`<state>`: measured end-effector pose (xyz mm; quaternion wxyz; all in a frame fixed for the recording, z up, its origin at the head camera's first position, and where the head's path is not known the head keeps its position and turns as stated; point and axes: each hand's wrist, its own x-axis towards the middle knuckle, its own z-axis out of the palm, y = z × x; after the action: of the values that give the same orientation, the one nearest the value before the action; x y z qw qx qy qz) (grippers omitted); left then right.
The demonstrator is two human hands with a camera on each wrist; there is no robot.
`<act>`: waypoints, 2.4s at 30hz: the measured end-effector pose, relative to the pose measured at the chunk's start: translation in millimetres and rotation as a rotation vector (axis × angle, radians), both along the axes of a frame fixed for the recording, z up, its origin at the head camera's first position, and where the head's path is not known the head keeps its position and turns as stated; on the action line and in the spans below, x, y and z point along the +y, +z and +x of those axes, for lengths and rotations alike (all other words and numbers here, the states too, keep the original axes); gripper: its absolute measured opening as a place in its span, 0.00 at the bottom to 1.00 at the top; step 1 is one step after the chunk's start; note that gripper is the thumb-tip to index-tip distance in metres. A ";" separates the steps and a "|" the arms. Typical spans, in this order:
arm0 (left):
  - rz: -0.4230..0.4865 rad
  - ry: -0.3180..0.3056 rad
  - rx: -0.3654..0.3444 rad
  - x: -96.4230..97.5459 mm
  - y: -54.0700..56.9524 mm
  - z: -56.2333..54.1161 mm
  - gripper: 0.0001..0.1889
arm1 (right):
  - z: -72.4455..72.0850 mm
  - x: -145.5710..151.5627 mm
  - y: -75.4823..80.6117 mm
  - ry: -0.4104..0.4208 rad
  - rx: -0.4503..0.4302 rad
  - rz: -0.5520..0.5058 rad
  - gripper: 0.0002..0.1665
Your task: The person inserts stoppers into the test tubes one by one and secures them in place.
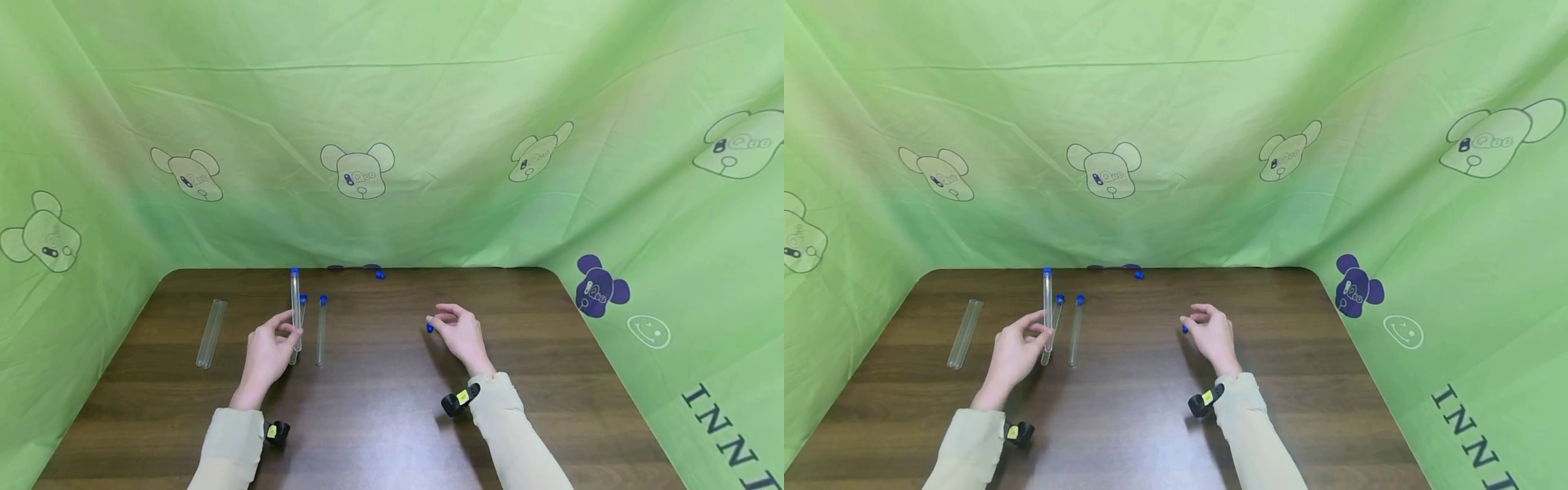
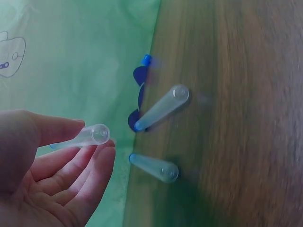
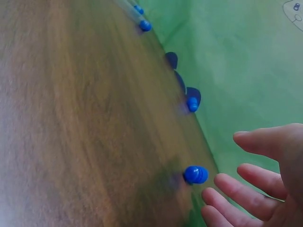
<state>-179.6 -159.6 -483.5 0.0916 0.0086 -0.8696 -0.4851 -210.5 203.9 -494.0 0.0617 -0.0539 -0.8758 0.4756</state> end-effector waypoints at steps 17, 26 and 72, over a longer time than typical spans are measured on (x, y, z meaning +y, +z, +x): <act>-0.145 0.068 0.010 -24.5 0.2 2.3 0.21 | -1.1 1.9 -3.9 0.007 0.000 0.087 0.23; -0.261 0.051 -0.055 -33.2 -3.3 5.1 0.20 | -0.9 -2.4 -7.7 0.004 0.003 0.151 0.22; -0.373 0.029 -0.112 -36.8 -20.5 -8.8 0.20 | -1.8 -9.1 -9.6 -0.004 0.008 0.249 0.20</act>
<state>-188.4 -196.5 -504.1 0.0499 0.0309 -0.9479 -0.3132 -212.4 194.8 -503.6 0.0723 -0.0459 -0.9278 0.3630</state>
